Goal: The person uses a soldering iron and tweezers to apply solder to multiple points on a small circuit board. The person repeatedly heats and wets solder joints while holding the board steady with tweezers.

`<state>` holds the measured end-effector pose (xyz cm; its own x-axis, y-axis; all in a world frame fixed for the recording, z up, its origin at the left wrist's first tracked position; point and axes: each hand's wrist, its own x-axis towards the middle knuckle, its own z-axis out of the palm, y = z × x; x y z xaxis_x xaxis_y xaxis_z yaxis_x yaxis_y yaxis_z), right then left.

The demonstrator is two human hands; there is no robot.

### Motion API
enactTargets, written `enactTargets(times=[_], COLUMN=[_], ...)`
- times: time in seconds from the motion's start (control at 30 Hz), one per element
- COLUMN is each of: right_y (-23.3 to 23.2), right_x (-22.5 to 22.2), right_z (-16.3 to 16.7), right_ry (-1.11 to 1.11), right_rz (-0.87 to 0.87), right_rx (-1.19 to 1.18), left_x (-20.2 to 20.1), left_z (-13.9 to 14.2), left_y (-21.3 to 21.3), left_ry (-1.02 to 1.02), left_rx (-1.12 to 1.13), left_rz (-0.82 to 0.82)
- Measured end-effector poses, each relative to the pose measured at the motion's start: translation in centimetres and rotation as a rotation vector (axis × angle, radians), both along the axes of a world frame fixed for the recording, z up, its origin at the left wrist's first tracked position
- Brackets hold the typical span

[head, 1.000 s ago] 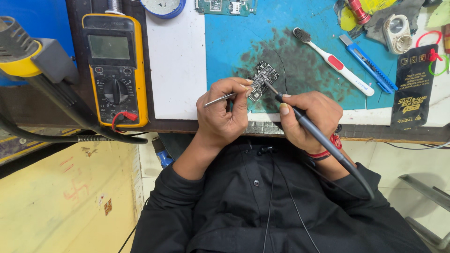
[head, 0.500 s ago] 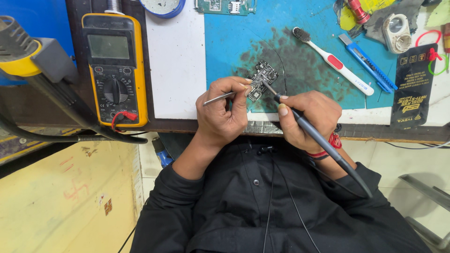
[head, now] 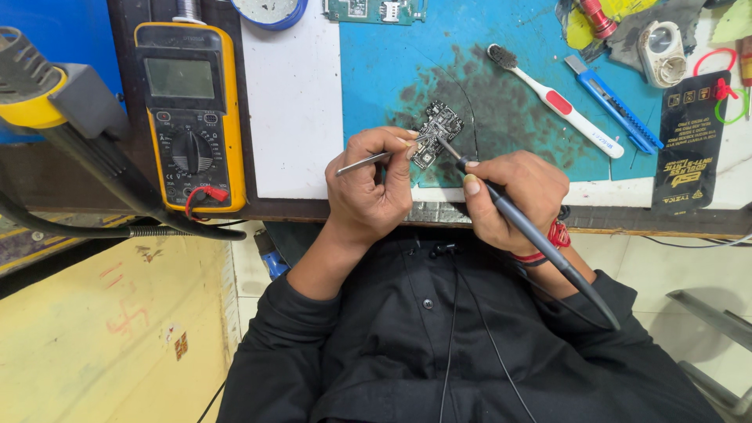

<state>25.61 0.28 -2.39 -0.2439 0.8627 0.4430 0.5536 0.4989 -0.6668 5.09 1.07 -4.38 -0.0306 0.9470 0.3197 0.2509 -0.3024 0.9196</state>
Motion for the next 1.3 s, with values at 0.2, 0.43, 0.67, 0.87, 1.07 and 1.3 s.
enactTargets(times=[0.2, 0.43, 0.67, 0.87, 1.07, 1.3], right_y=[-0.03, -0.06, -0.05, -0.03, -0.06, -0.06], right_x=[0.01, -0.02, -0.06, 0.0, -0.05, -0.05], right_z=[0.11, 0.08, 0.05, 0.07, 0.16, 0.17], right_ry=[0.0, 0.005, -0.002, -0.003, -0.004, -0.003], right_rz=[-0.001, 0.002, 0.003, 0.004, 0.002, 0.0], right_rx=[-0.008, -0.001, 0.001, -0.001, -0.004, -0.003], left_x=[0.03, 0.02, -0.01, 0.08, 0.07, 0.07], left_z=[-0.03, -0.08, -0.04, -0.04, -0.09, -0.09], left_y=[0.0, -0.08, -0.07, -0.05, -0.1, -0.12], left_ry=[0.0, -0.013, -0.009, -0.011, -0.017, -0.008], left_rx=[-0.009, -0.003, -0.013, -0.012, -0.01, -0.01], left_rz=[0.002, -0.002, 0.002, 0.005, 0.007, 0.007])
